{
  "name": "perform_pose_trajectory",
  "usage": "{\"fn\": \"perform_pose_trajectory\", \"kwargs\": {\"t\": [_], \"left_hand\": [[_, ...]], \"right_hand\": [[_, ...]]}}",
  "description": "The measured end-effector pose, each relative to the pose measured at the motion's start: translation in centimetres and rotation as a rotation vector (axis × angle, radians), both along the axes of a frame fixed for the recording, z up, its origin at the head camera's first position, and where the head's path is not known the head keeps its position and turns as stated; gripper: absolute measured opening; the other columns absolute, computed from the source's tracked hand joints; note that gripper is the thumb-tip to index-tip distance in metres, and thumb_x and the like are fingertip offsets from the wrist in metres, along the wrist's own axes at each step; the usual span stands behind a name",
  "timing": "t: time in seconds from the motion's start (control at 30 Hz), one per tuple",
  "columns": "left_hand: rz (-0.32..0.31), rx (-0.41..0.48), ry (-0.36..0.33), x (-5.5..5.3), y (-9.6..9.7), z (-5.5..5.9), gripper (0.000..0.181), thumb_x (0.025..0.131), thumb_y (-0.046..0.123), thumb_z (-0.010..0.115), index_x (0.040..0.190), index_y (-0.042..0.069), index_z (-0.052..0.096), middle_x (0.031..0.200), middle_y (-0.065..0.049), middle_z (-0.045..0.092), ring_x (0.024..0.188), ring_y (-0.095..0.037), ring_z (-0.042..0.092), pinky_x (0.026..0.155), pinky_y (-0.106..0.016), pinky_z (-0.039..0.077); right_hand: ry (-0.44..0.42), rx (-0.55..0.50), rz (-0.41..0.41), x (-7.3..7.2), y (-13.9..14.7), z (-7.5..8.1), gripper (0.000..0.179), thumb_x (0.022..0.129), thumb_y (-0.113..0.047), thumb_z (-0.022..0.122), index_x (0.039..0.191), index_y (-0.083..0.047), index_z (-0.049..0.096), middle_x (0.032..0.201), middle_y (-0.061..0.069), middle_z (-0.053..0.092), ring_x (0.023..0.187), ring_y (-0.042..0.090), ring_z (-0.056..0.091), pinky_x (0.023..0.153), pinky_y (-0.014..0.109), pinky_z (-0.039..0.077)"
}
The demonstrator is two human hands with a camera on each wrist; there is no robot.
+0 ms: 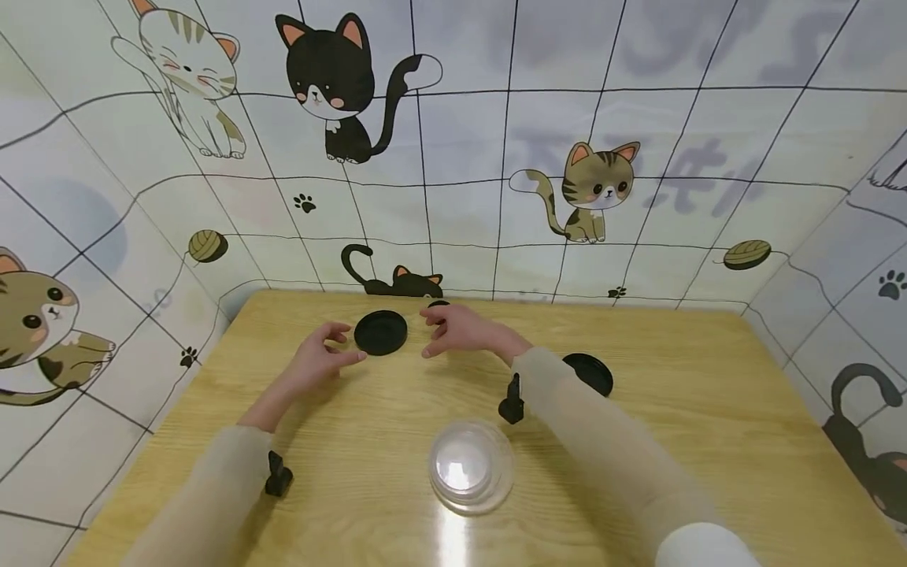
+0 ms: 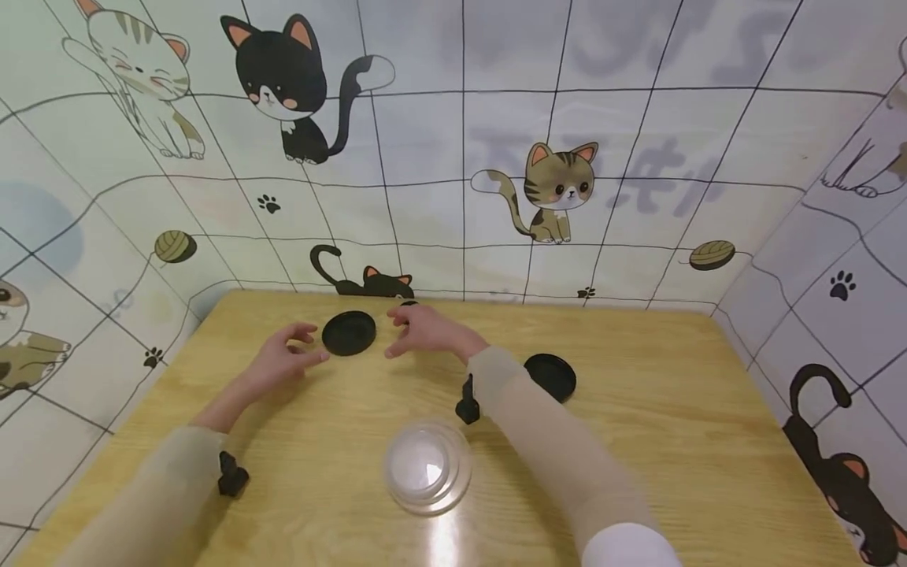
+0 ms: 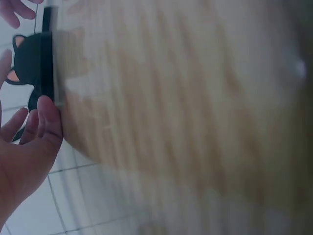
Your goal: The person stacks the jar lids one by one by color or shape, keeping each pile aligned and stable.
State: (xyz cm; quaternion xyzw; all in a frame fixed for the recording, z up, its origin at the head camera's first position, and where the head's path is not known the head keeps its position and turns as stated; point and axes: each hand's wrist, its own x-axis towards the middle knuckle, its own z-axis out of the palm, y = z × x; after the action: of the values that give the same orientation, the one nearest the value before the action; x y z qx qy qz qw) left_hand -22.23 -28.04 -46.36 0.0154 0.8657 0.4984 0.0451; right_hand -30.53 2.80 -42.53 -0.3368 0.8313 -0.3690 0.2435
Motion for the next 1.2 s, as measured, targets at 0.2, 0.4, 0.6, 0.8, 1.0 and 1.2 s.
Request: {"fn": "perform_pose_trajectory", "kwargs": {"t": [0.2,0.4,0.6,0.8,1.0,1.2], "left_hand": [[-0.057,0.05,-0.038,-1.4,-0.9,-0.3,0.086,0.087,0.023,0.085,0.153,-0.002,0.036,0.14,-0.026,0.044,0.108,-0.035,0.057,0.074,-0.034,0.058],[-0.086,0.079,-0.052,-1.6,-1.0,-0.4,0.09,0.086,0.016,0.085,0.155,-0.004,0.031,0.142,-0.028,0.042,0.108,-0.033,0.057,0.076,-0.035,0.059],[-0.126,0.068,-0.054,-2.3,-1.0,0.1,0.09,0.087,0.01,0.083,0.156,-0.005,0.028,0.139,-0.028,0.043,0.106,-0.031,0.06,0.076,-0.03,0.056],[-0.126,0.093,-0.088,-3.0,-1.5,0.4,0.089,0.088,0.006,0.081,0.157,-0.005,0.026,0.146,-0.029,0.041,0.124,-0.04,0.053,0.086,-0.025,0.052],[-0.152,0.094,-0.111,-3.5,-1.4,0.4,0.087,0.087,0.002,0.081,0.156,-0.007,0.028,0.146,-0.03,0.041,0.122,-0.04,0.055,0.088,-0.025,0.052],[-0.175,0.051,-0.11,-4.0,-1.2,0.3,0.087,0.085,-0.001,0.081,0.154,-0.009,0.03,0.144,-0.03,0.042,0.111,-0.034,0.059,0.086,-0.024,0.052]], "right_hand": [[-0.013,0.023,-0.017,-0.6,-1.4,-0.4,0.091,0.089,-0.024,0.083,0.16,-0.004,0.03,0.156,0.018,0.042,0.127,0.028,0.058,0.097,0.033,0.052],[-0.009,0.027,-0.047,-0.6,-2.8,-0.8,0.094,0.088,-0.023,0.084,0.161,-0.002,0.028,0.158,0.016,0.041,0.13,0.029,0.056,0.099,0.034,0.051],[0.006,0.04,-0.101,-0.8,-3.3,-1.4,0.094,0.087,-0.025,0.085,0.16,-0.003,0.029,0.156,0.014,0.043,0.129,0.026,0.056,0.098,0.034,0.051],[-0.035,-0.004,-0.116,-1.1,-3.8,-2.0,0.095,0.086,-0.022,0.086,0.161,-0.003,0.029,0.154,0.012,0.046,0.131,0.025,0.054,0.102,0.035,0.049],[-0.036,0.013,-0.105,-1.2,-4.2,-2.4,0.094,0.088,-0.018,0.084,0.161,-0.003,0.027,0.155,0.012,0.046,0.133,0.024,0.052,0.106,0.035,0.046],[-0.051,0.01,-0.04,-1.5,-4.1,-2.5,0.095,0.089,-0.013,0.083,0.161,0.001,0.022,0.158,0.016,0.04,0.136,0.026,0.048,0.11,0.036,0.042]]}}
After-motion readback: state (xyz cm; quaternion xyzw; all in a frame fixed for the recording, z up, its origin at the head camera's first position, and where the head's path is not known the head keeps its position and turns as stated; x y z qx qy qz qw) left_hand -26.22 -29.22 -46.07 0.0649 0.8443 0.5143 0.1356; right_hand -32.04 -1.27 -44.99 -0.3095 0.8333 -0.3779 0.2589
